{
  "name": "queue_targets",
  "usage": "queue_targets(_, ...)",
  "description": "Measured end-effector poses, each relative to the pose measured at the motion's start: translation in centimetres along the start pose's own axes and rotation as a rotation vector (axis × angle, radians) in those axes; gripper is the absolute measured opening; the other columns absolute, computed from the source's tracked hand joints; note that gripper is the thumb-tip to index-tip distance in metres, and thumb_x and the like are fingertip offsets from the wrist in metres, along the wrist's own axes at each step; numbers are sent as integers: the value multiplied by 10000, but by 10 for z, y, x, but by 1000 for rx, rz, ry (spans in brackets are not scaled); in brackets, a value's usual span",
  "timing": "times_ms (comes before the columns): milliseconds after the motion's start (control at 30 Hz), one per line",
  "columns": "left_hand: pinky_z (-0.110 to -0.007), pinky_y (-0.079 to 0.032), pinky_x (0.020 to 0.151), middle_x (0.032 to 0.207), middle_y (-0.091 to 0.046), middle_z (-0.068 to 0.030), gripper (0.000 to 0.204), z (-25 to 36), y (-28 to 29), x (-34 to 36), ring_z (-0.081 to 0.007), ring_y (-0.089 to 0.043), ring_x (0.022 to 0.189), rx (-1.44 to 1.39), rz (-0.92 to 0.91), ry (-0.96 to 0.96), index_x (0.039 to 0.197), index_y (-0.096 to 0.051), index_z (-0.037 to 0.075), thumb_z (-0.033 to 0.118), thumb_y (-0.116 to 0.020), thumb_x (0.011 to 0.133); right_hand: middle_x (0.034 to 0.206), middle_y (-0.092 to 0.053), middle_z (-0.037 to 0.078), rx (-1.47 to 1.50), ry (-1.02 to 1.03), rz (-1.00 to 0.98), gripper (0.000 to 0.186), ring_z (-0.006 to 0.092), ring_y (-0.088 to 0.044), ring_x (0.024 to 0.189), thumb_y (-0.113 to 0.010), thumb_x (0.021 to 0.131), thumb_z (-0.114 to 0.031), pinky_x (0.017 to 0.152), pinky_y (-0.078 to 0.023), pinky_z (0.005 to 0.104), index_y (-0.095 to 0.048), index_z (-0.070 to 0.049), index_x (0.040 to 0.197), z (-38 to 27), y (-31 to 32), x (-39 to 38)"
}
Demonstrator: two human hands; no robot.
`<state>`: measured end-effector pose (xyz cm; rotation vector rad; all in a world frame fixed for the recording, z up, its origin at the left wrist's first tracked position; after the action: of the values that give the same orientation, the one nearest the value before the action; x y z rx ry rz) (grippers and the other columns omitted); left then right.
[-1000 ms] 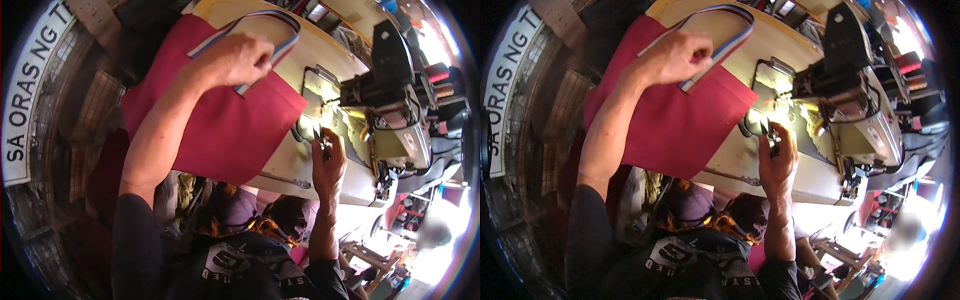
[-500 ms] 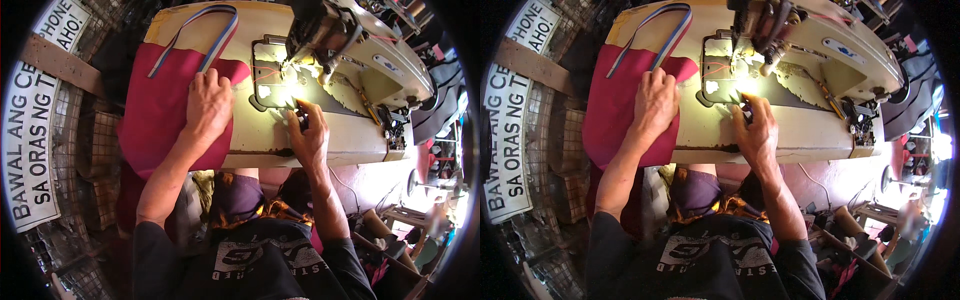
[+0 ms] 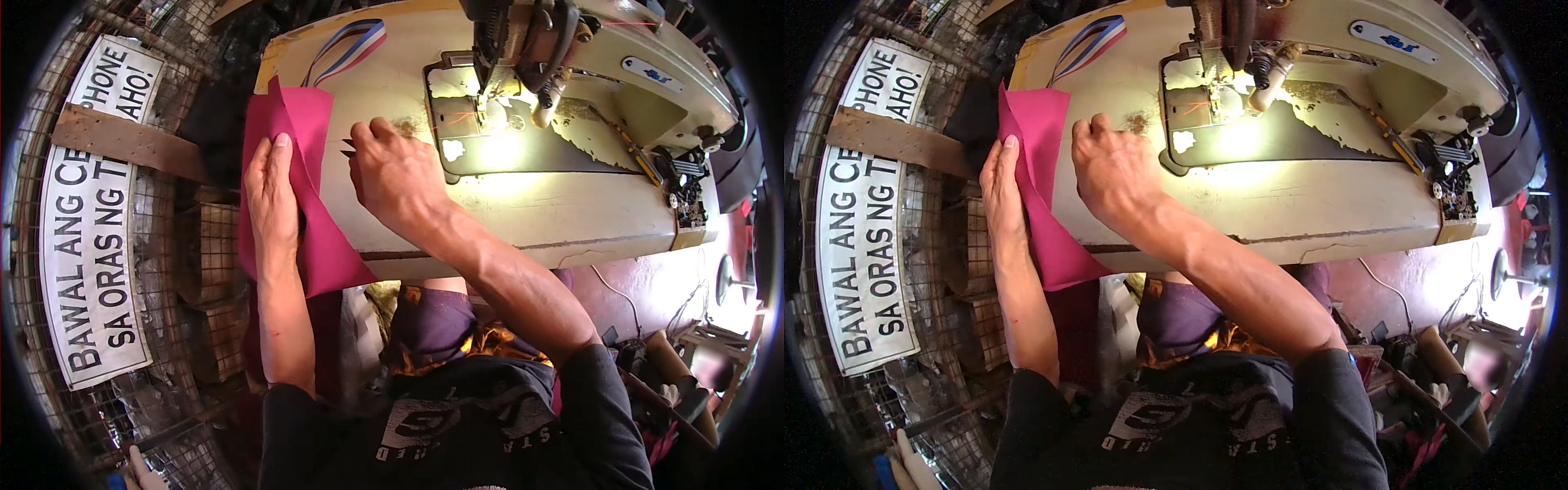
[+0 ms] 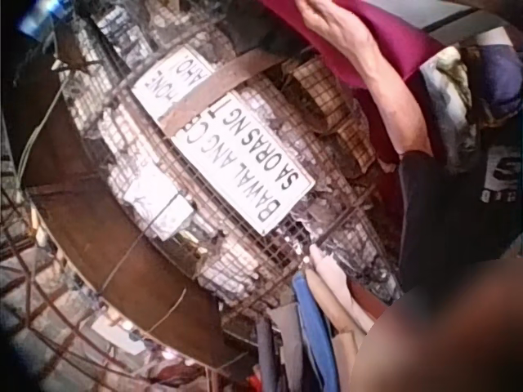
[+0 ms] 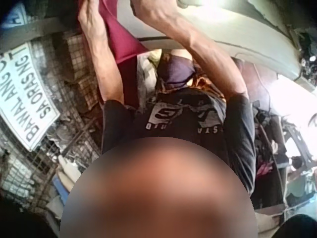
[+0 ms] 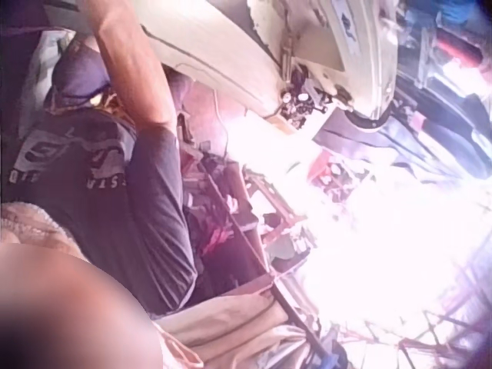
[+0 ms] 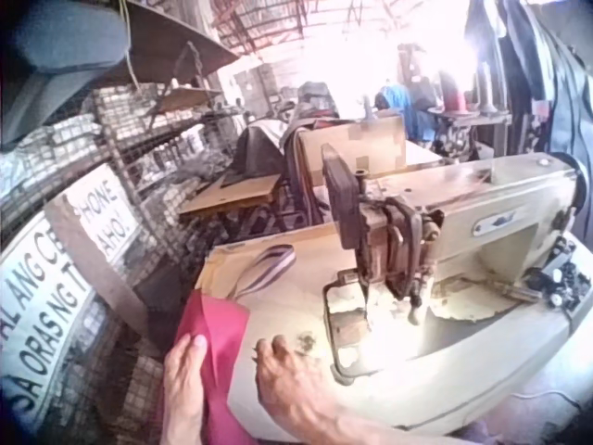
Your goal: Sewing a strap onto a fabric panel using an industrial sewing machine.
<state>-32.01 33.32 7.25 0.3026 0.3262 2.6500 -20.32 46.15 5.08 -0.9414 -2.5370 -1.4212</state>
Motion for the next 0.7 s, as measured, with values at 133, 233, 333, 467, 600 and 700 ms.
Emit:
queue_targets(133,-324,-398,1086,1333,-611,-186,683,7,1,-10,-203,-546,1256,17,66,31,1394,-496,-135,427,-607,1022,956,-672,166,0,-23,-26,161,402,-686,808,-612,912,-153,708,-563,493,-609,-36,1024,-7,-19,26)
queue_targets(233,-322,-402,1084,1359,-598,-184,702,21,2,-15,-208,-547,1254,-17,125,45,1411,-493,-121,443,-616,1011,899,-696,157,84,14,56,133,396,-689,796,-610,927,-158,703,-555,492,-619,-42,991,-3,-17,26)
queue_targets(333,-298,-439,1024,1226,-661,-141,654,38,17,-13,-170,-601,1146,-4,179,95,1318,-592,-76,463,-663,956,905,-685,150,259,-22,94,162,358,-692,810,-681,917,-154,680,-548,450,-604,-40,1000,6,-7,4)
queue_targets(467,-304,-529,910,1194,-664,-138,616,53,24,-30,-181,-648,1071,-162,264,-56,1270,-623,-42,467,-682,930,990,-671,157,412,44,192,218,360,-681,764,-691,923,-162,670,-552,448,-568,-41,1055,-2,-2,-13)
queue_targets(600,-282,-536,843,1083,-692,-116,498,55,25,-28,-169,-671,939,-138,304,-37,1217,-657,-11,419,-646,964,946,-651,158,319,4,172,218,397,-669,747,-677,924,-160,654,-541,477,-538,-57,1058,-22,-3,-2)
queue_targets(700,-308,-517,903,1152,-668,-137,451,44,30,-22,-197,-651,1014,-169,269,49,1259,-632,-10,340,-616,974,925,-636,158,235,3,164,192,413,-659,730,-652,932,-167,641,-527,504,-522,-66,1032,-35,-3,7)
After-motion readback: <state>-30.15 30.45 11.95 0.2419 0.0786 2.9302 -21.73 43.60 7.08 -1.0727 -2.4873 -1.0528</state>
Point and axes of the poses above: each hand's wrist, its own x-axis towards the middle knuckle, its own y-axis out of the back of the hand, z = x × y, the point moved 2 cm from there along x, towards the middle knuckle
